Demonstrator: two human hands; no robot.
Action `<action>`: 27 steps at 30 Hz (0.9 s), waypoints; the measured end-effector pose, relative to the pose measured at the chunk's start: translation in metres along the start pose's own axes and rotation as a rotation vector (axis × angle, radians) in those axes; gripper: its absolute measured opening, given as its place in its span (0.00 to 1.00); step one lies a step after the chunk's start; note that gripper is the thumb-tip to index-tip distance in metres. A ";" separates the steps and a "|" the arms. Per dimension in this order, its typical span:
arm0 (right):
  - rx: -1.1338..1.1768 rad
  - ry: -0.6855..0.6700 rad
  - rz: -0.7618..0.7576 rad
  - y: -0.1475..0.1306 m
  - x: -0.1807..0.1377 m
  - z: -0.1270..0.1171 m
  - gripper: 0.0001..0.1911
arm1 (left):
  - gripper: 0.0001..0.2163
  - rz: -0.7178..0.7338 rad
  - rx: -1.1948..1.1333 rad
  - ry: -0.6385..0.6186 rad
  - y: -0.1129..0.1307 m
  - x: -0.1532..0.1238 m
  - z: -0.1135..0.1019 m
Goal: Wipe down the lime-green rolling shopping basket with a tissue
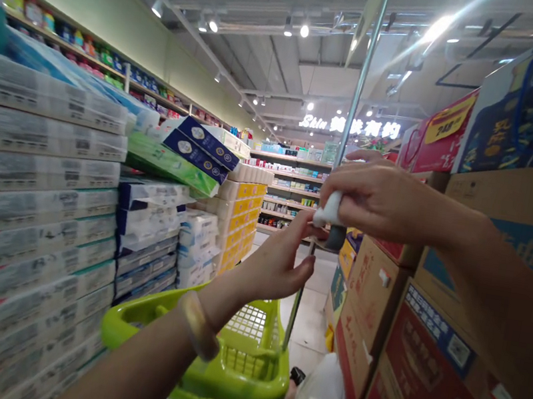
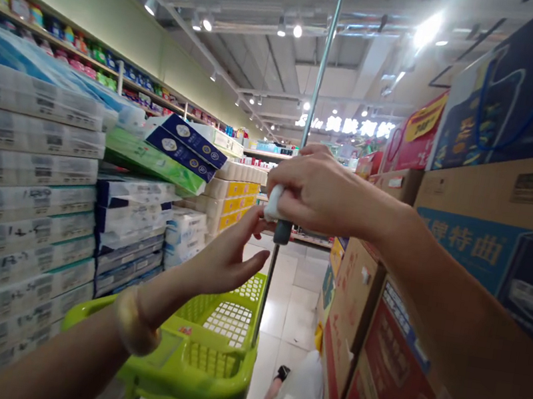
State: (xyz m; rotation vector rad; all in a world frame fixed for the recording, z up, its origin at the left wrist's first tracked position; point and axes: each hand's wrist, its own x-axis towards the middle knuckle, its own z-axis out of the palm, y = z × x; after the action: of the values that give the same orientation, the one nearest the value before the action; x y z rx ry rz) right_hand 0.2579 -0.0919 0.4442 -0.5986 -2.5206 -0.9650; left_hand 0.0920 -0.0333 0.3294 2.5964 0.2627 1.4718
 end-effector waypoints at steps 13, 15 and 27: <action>0.205 0.550 0.083 0.015 0.021 0.058 0.11 | 0.18 -0.165 -0.102 0.149 0.005 -0.024 -0.024; 0.222 0.630 0.048 0.007 0.026 0.069 0.11 | 0.13 -0.181 -0.132 0.189 0.007 -0.028 -0.028; 0.352 1.125 0.245 -0.005 0.033 0.136 0.08 | 0.07 -0.243 -0.158 0.391 0.026 -0.040 -0.031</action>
State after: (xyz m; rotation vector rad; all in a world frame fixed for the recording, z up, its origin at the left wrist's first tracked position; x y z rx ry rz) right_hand 0.2017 0.0074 0.3633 -0.1468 -1.4931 -0.5013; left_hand 0.0469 -0.0668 0.3172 2.0566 0.4656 1.8106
